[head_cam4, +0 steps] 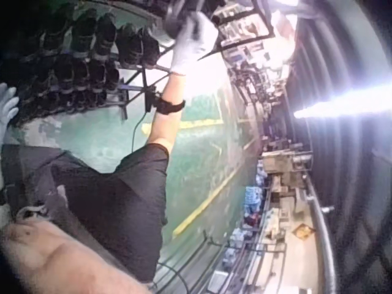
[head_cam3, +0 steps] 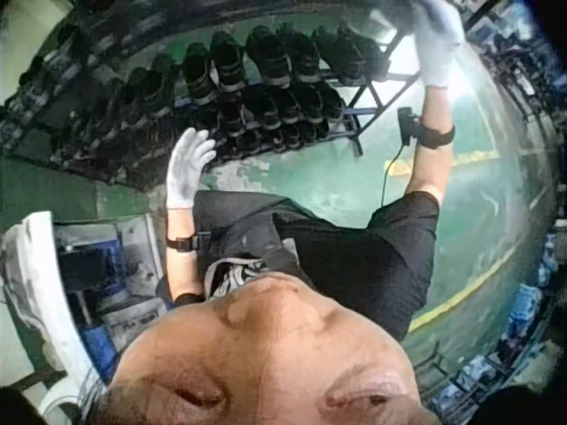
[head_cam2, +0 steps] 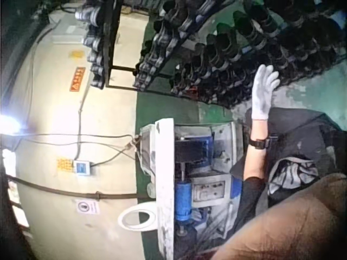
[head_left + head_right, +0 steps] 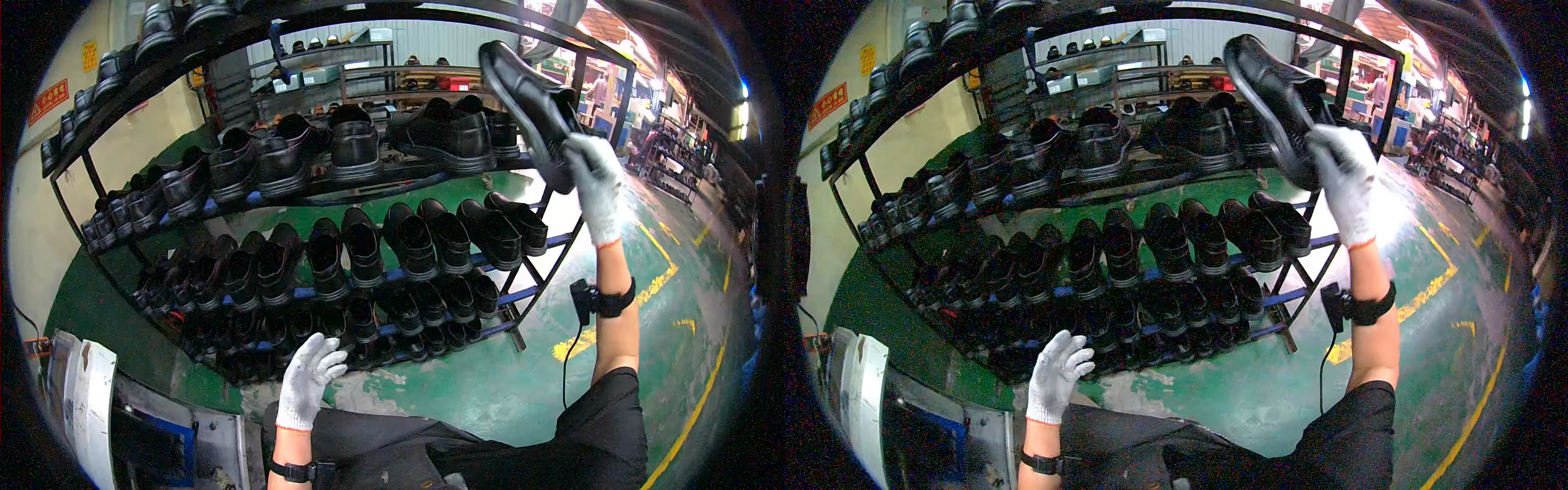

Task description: Polishing black leather shoes using a rotating brush machine.

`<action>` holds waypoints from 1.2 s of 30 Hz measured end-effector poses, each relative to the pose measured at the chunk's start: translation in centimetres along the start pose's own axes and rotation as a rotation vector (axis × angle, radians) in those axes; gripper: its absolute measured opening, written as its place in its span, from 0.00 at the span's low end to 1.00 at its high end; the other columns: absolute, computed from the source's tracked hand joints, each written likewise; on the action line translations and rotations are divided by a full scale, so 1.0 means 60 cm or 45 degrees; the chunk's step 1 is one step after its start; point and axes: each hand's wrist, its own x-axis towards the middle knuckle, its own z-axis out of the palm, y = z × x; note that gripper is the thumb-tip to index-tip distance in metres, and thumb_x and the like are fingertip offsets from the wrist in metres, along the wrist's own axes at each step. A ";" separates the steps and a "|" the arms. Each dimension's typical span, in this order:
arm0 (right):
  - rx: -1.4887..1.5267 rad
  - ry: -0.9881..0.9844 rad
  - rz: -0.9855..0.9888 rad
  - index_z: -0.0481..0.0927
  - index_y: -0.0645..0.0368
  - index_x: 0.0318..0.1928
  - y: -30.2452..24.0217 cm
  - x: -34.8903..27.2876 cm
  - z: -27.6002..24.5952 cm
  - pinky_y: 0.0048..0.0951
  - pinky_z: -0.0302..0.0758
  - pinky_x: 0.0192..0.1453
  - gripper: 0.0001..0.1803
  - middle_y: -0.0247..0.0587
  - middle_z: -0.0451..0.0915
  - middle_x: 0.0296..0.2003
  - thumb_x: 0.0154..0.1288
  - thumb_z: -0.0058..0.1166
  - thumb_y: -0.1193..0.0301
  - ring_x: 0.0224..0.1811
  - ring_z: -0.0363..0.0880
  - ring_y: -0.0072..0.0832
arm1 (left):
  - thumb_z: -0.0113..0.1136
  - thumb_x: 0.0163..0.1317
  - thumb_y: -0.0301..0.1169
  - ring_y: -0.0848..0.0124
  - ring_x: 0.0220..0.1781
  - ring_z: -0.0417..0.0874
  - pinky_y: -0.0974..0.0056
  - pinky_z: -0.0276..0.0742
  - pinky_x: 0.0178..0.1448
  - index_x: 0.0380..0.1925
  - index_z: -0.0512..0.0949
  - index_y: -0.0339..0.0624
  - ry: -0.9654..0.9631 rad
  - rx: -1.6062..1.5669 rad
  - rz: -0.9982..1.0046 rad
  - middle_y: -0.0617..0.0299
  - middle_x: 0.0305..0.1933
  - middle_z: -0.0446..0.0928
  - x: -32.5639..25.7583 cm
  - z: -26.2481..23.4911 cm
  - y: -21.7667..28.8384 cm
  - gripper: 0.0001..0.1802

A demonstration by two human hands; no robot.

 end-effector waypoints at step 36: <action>1.131 -1.388 0.324 0.67 0.60 0.16 -0.477 -0.306 0.135 0.32 0.58 0.22 0.20 0.40 0.60 0.16 0.56 0.66 0.73 0.17 0.59 0.28 | 0.39 0.69 0.62 0.56 0.70 0.64 0.51 0.62 0.72 0.71 0.57 0.49 0.642 -0.531 -0.187 0.55 0.71 0.63 -0.130 -0.065 -0.069 0.39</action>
